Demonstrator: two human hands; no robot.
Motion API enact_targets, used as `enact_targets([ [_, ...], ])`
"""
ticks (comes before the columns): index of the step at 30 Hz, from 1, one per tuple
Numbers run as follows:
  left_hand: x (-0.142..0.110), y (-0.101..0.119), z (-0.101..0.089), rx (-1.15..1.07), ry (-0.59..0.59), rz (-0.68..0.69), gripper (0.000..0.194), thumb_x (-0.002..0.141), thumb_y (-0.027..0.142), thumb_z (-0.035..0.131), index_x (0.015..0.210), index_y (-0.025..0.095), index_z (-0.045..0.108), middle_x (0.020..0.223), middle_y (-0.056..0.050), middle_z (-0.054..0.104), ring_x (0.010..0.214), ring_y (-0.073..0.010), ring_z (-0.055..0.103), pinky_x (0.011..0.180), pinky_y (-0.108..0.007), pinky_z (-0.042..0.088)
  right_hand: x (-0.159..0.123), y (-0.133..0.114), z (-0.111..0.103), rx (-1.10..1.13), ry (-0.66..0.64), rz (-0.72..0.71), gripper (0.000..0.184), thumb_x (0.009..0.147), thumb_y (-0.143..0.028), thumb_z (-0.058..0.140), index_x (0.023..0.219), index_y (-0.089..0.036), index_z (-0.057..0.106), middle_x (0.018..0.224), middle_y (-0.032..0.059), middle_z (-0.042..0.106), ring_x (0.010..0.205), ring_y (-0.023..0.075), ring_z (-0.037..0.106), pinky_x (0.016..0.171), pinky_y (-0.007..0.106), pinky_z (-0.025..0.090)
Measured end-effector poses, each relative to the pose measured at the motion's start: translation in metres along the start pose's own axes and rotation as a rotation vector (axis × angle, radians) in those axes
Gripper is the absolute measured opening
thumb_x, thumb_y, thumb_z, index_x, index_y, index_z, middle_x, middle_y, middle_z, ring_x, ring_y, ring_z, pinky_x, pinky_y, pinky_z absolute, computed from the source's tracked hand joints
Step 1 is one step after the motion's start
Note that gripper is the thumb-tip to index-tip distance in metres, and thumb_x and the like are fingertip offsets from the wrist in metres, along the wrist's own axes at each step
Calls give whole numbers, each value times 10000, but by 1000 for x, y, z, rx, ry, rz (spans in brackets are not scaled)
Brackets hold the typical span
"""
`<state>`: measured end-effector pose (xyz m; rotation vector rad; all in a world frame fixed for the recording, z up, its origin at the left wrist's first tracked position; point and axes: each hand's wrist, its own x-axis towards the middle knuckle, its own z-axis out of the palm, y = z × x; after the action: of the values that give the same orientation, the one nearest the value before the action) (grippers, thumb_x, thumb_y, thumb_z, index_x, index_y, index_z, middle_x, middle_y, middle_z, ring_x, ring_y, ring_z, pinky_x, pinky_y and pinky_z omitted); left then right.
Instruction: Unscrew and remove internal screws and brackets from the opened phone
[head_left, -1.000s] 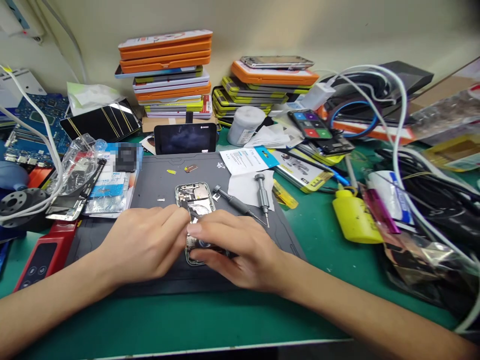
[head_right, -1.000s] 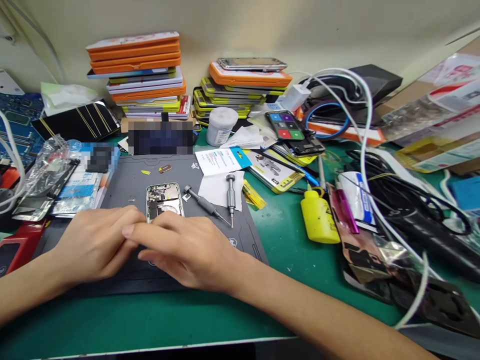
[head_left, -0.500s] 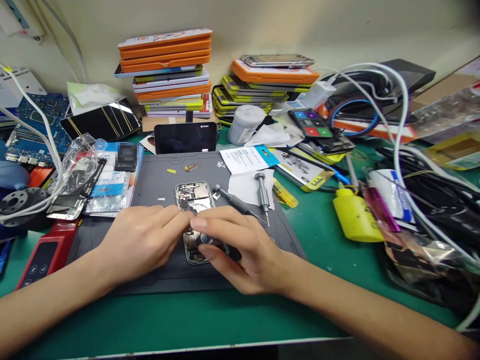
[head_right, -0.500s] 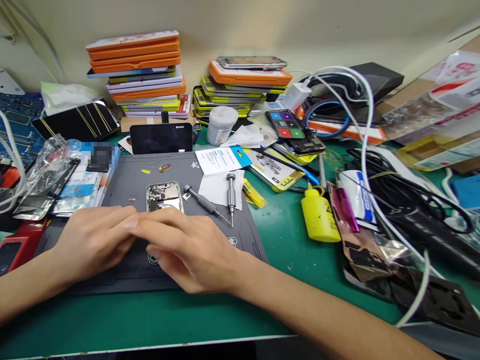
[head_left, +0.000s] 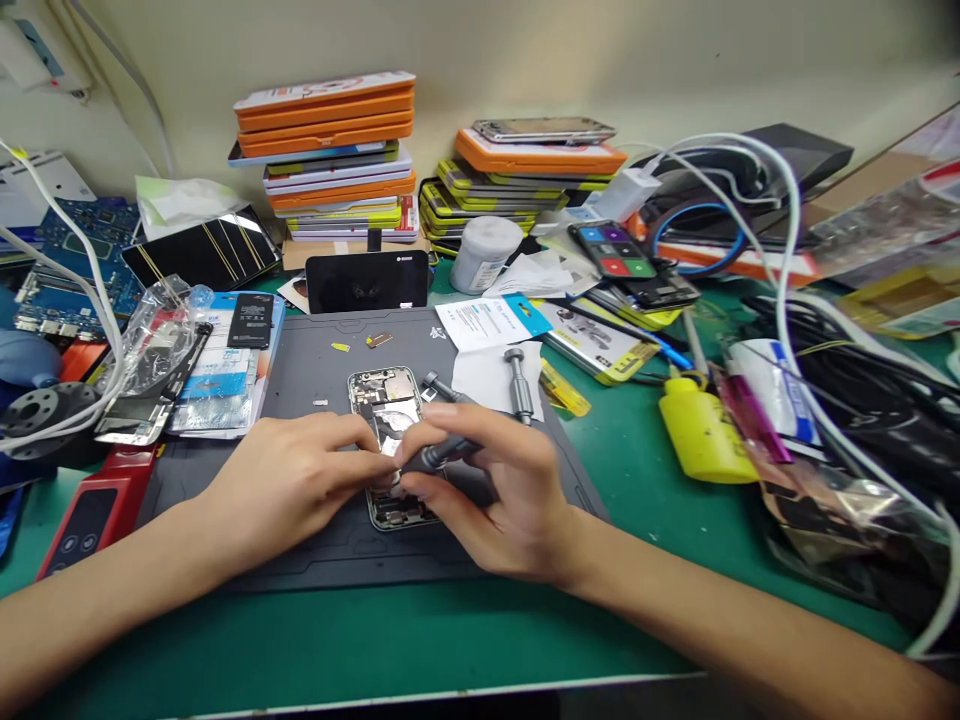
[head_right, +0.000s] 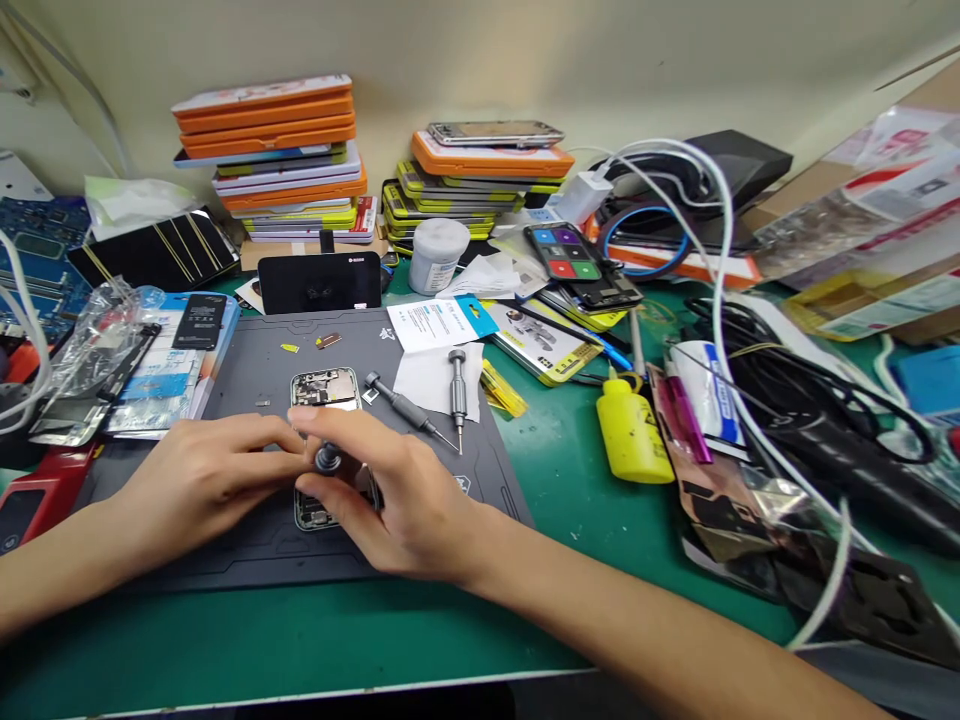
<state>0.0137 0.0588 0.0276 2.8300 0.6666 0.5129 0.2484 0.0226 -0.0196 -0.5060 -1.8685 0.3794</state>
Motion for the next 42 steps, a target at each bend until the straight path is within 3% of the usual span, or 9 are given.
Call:
enact_targets([
  [5,1,2,0,-172,-37,-48,253,1125,206,546,1128,244,796,1039,7,784,849,-112,746,688,-200,499,2,-4,-2,12,83,57,704,1009,-35,657,1612,-276,386,1173,94,727,907,173,760,683,257,685],
  [10,0,5,2,-189,-46,-119,189,1102,233,600,1098,232,789,1031,5,762,827,-117,737,678,-216,501,3,-4,0,30,102,29,728,1004,-26,647,1625,-288,374,1133,86,705,931,190,761,702,284,704],
  [13,-1,4,3,-146,-50,-122,194,1102,236,589,1114,230,783,1030,1,764,821,-124,739,687,-227,511,4,-5,2,76,207,111,668,1001,-38,648,1575,-306,436,1088,68,687,866,186,748,642,272,692],
  [16,-2,2,4,25,-59,-20,239,1126,262,544,1156,234,779,1019,-15,764,813,-141,728,660,-251,496,4,-5,2,104,274,221,579,1025,-91,652,1517,-333,469,1057,50,680,742,158,680,570,256,667],
  [20,-1,0,4,203,-88,117,285,1146,270,497,1167,245,780,955,-22,745,752,-154,674,598,-279,462,3,-5,2,137,231,279,539,1062,-139,608,1519,-372,443,1050,42,670,706,156,641,544,258,655],
  [27,3,-4,-5,193,-138,205,273,1106,156,515,1184,238,764,995,-20,755,755,-162,642,607,-291,439,0,-5,2,224,207,304,556,1066,-107,583,1537,-358,428,1084,39,656,765,140,658,594,243,645],
  [34,5,1,-9,242,-114,251,315,1133,150,461,1085,196,768,892,-25,753,690,-174,582,568,-321,402,-1,-5,1,219,176,365,522,1078,-138,577,1533,-327,406,1105,58,668,858,174,706,701,323,692],
  [39,2,-2,-11,162,-33,126,294,1129,160,481,1127,205,771,971,-27,764,762,-148,670,637,-270,449,0,-4,0,208,169,361,531,1082,-139,574,1545,-323,390,1099,45,658,766,143,673,663,292,675],
  [42,3,-6,-13,143,-54,95,298,1120,156,494,1156,239,778,1007,-17,771,788,-145,685,637,-263,436,1,-4,0,201,163,355,528,1087,-134,566,1547,-327,393,1104,44,654,756,137,680,664,289,674],
])
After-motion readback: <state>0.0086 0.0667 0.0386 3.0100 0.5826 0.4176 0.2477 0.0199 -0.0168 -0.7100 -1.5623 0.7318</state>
